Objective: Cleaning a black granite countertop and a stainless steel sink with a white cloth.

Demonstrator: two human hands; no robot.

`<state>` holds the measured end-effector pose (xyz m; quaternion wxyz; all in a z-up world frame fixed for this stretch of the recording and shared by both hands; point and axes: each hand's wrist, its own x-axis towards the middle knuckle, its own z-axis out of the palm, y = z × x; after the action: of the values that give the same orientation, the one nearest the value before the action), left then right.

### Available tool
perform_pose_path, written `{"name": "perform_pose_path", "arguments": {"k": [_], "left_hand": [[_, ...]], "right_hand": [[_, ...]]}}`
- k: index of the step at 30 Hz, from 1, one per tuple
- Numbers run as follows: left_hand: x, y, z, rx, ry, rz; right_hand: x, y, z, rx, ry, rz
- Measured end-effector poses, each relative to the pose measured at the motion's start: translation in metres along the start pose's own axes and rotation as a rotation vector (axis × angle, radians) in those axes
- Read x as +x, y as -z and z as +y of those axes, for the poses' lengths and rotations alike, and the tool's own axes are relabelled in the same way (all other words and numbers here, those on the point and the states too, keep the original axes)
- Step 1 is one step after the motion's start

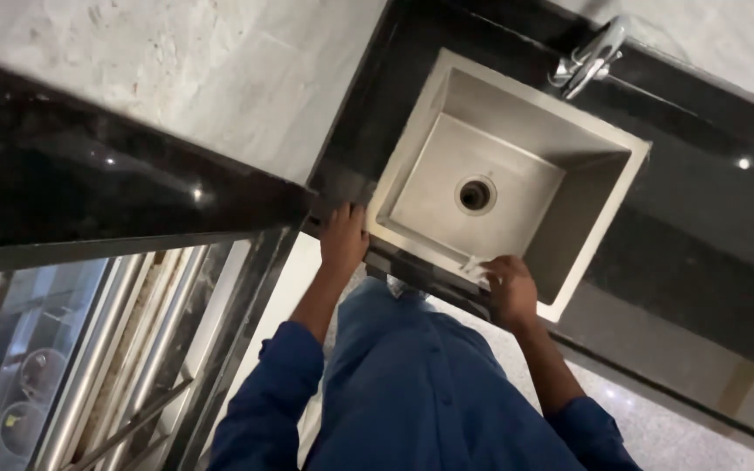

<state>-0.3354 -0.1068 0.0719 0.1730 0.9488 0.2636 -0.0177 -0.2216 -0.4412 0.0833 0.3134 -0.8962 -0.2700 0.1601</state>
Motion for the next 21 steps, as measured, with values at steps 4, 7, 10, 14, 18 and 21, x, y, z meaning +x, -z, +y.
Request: {"name": "perform_pose_path", "arguments": {"k": [4,7,10,14,18,21], "left_hand": [[-0.003,-0.005,-0.004,0.097,-0.107,0.03],[-0.002,0.004,-0.005,0.15,-0.075,-0.161],[0.009,0.009,-0.009,0.135,-0.174,-0.045],[-0.004,0.007,-0.017,0.114,-0.2,-0.057],[0.001,0.006,-0.019,0.091,-0.196,-0.07],[0.002,0.002,-0.027,0.117,-0.272,-0.031]], "right_hand": [[-0.006,-0.026,0.009,-0.027,-0.011,0.057],[-0.004,-0.044,-0.015,0.053,-0.016,0.041],[0.0,-0.056,-0.023,0.012,0.08,0.081],[-0.033,-0.048,-0.014,-0.049,0.045,0.061],[-0.05,-0.049,0.004,-0.176,-0.236,0.166],[-0.053,-0.061,0.007,-0.151,-0.219,0.175]]}}
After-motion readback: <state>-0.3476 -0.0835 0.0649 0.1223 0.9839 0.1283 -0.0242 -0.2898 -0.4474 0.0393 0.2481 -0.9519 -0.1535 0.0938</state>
